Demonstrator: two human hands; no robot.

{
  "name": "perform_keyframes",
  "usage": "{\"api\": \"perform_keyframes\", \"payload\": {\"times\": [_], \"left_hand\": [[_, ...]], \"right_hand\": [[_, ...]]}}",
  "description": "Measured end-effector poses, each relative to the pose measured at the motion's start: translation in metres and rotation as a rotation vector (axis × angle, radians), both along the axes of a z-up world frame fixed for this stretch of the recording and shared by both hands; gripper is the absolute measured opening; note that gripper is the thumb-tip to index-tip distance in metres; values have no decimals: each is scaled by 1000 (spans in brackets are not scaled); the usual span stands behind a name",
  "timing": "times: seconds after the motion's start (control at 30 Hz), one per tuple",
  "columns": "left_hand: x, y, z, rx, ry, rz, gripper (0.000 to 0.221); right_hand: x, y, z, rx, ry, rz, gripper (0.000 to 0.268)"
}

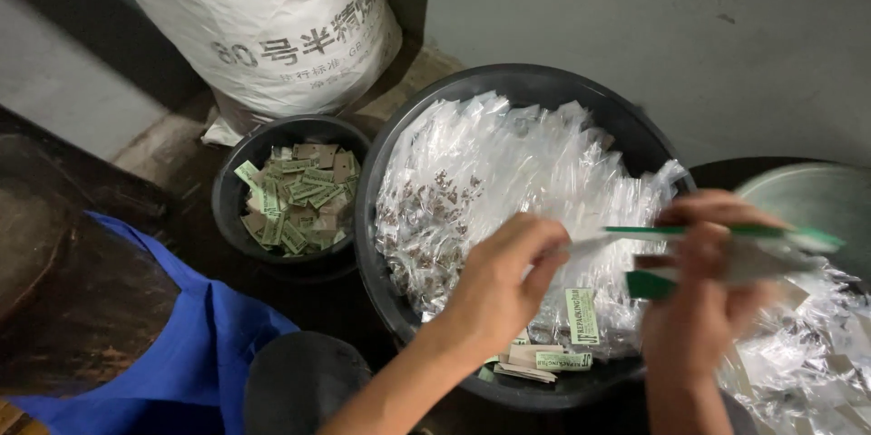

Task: Stapling paper labels onto small plastic bags for packaging.

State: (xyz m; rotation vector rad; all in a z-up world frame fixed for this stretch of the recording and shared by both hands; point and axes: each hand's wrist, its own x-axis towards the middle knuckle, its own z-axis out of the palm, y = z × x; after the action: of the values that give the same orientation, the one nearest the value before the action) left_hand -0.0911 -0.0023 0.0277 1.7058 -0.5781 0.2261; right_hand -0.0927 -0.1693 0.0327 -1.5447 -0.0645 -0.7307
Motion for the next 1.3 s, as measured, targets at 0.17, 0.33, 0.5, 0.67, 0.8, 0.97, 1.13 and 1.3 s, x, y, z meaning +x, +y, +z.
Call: {"api": "perform_keyframes", "payload": {"times": [0.17, 0.33, 0.5, 0.67, 0.8, 0.97, 1.13, 1.3], "left_hand": [[-12, -14, -12, 180, -107, 87, 12], [-23, -23, -47, 167, 63, 159, 9], [-4, -1, -46, 205, 591, 48, 4], [56, -6, -54, 106, 442, -151, 19], [127, -5, -62, -12, 603, -194, 23], [202, 0, -162, 158, 464, 407, 16], [189, -13, -169, 1038, 650, 319, 33], [175, -10, -163, 1023, 555, 316, 12]], "right_hand": [[24, 12, -20, -223, 188, -21, 43], [17, 11, -39, -204, 428, -10, 41], [18, -48, -54, -150, 650, 142, 22], [21, -68, -75, -91, 786, 257, 27], [16, -56, -27, -50, 874, -77, 36], [15, -63, -25, -102, 845, -182, 32], [18, -72, -45, -58, 670, -141, 18], [18, -76, -49, -80, 687, -102, 23]]}}
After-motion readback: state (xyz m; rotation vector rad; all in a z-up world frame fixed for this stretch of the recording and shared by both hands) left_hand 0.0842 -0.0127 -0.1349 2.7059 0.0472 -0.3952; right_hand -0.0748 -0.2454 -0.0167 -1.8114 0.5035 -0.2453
